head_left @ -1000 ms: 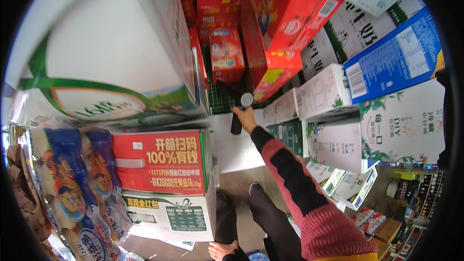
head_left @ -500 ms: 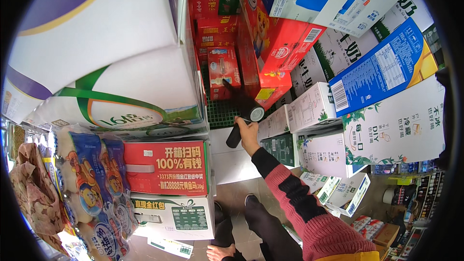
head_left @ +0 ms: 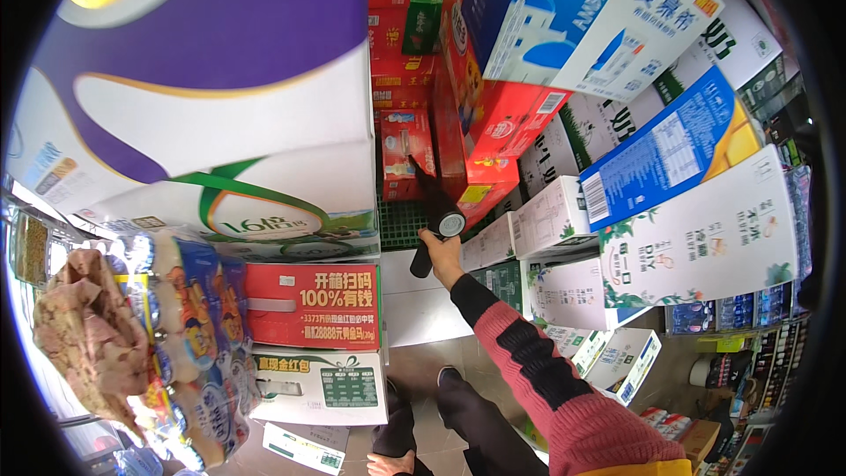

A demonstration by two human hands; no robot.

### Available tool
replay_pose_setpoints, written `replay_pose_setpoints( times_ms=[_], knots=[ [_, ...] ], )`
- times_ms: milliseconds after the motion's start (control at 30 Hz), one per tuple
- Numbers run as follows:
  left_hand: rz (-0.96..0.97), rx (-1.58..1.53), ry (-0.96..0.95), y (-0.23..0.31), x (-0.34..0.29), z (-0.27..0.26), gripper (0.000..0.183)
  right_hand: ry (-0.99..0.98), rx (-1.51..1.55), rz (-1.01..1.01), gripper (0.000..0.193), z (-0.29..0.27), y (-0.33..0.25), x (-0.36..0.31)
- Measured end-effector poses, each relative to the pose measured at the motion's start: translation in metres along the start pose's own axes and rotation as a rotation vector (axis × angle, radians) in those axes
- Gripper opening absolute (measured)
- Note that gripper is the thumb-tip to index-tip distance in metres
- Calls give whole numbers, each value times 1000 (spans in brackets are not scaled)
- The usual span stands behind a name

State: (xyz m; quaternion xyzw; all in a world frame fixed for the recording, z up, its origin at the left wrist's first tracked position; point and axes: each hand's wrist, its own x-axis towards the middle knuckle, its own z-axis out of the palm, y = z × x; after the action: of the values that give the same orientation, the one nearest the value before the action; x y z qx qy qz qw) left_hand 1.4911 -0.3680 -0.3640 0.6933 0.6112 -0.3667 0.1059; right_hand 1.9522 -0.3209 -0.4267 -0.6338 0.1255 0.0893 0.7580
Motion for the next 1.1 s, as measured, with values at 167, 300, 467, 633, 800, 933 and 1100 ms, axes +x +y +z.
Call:
replay_pose_setpoints(
  times_ms=[167, 300, 467, 633, 800, 933, 1100],
  knots=[
    [71, -62, -83, -28, 1, -2, 87, 96, -115, -271, 38, 37, -55, 23],
    [164, -145, -179, -53, 6, 12, 84, 255, -284, -514, 60, 81, -124, 48],
    [280, -274, -339, -94, 15, 47, 79, 81, -186, -586, 51, 121, -215, 61],
    [338, -387, -490, -151, 16, 77, 75, -393, -240, -493, 46, 111, -238, 49],
    [272, -383, -558, -161, 5, 76, 82, -316, -226, -253, 46, 77, -200, 2],
    [234, -294, -372, -161, -20, 56, 73, -111, -451, -37, 55, 30, -150, -31],
    [315, -320, -308, -162, -40, 40, 59, 10, -499, 74, 54, 7, -112, -44]
  ],
)
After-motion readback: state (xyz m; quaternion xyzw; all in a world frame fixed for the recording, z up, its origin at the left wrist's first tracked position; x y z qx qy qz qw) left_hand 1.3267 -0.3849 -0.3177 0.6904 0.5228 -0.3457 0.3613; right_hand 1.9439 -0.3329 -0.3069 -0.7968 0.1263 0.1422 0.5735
